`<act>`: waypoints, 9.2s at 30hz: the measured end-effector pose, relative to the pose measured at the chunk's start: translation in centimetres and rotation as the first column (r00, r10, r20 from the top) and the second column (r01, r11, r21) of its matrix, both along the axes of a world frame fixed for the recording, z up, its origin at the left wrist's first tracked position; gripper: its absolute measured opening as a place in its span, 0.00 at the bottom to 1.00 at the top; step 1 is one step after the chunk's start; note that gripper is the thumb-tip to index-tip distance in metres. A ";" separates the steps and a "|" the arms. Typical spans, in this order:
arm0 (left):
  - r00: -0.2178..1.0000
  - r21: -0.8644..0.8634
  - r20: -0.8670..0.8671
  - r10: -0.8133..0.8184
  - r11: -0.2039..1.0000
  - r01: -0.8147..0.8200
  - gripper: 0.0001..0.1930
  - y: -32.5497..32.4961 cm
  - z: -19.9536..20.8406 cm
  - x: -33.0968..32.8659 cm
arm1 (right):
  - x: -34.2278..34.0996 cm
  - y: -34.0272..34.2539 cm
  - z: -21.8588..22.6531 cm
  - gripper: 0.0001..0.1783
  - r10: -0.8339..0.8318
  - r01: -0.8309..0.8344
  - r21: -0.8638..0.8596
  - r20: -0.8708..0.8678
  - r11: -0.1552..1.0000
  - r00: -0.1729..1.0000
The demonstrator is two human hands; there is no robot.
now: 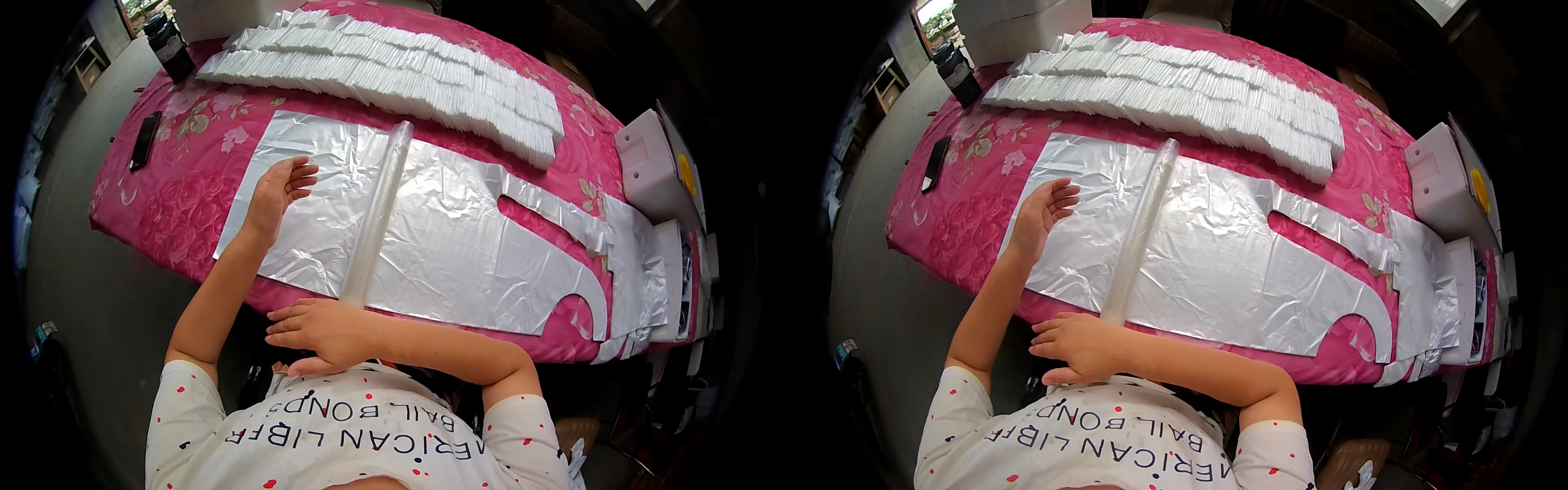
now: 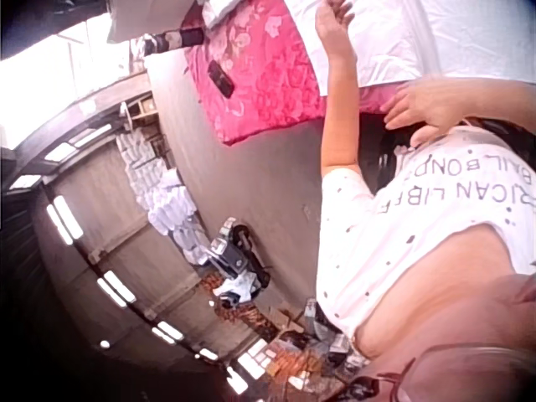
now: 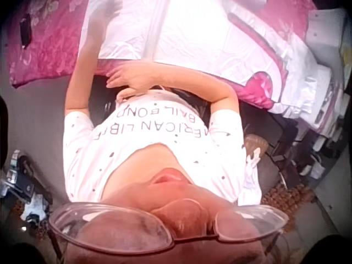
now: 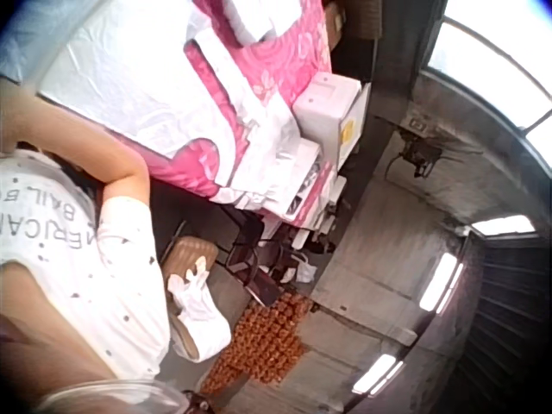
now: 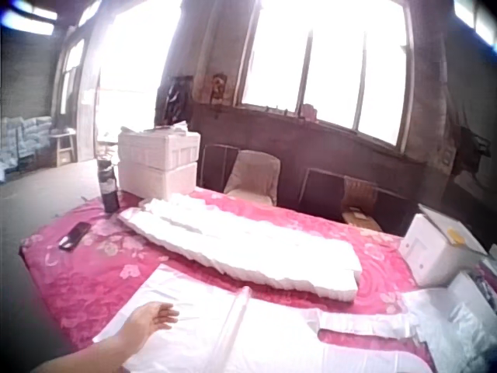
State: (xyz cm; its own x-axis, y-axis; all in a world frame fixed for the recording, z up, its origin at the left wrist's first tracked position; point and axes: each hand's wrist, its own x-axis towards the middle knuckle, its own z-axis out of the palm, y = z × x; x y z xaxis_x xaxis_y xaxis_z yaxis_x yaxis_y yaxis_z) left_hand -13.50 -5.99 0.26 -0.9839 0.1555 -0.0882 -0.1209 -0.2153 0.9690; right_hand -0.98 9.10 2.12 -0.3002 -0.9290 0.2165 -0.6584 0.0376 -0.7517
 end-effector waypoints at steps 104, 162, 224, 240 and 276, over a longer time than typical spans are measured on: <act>0.125 -0.952 -0.258 -0.958 0.274 0.139 0.39 7.6 -3.9 9.5 | -17.0 24.3 -5.3 0.12 -0.910 0.868 0.323 0.303 0.378 0.284; 0.144 -0.805 -0.530 -0.835 0.549 0.224 0.23 5.8 -5.0 12.5 | 0.8 15.4 -3.8 0.28 -0.548 0.590 0.104 -0.270 0.801 0.792; 0.506 -0.885 -0.464 -0.727 0.402 -0.233 0.25 11.6 -4.4 7.1 | -4.5 17.1 -4.7 0.22 -0.706 0.746 0.028 -0.304 0.665 0.640; 0.424 -0.820 -0.525 -0.738 0.572 -0.021 0.24 8.2 -3.7 8.8 | -0.5 15.7 -5.4 0.15 -0.766 0.767 -0.062 -0.145 0.639 0.627; 0.654 -0.920 -0.363 -0.664 0.366 -0.139 0.56 13.3 -6.1 7.3 | -1.7 15.3 -2.2 0.13 -0.916 0.860 0.502 -0.297 0.089 0.269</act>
State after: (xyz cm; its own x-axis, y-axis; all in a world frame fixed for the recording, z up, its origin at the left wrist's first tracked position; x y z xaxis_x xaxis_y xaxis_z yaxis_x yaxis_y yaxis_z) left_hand -6.20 7.34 -5.88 -0.7310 0.6522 0.2009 0.6712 0.6340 0.3842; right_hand -2.67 24.41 -0.06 -0.9736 0.1073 -0.2014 0.1811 0.9003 -0.3958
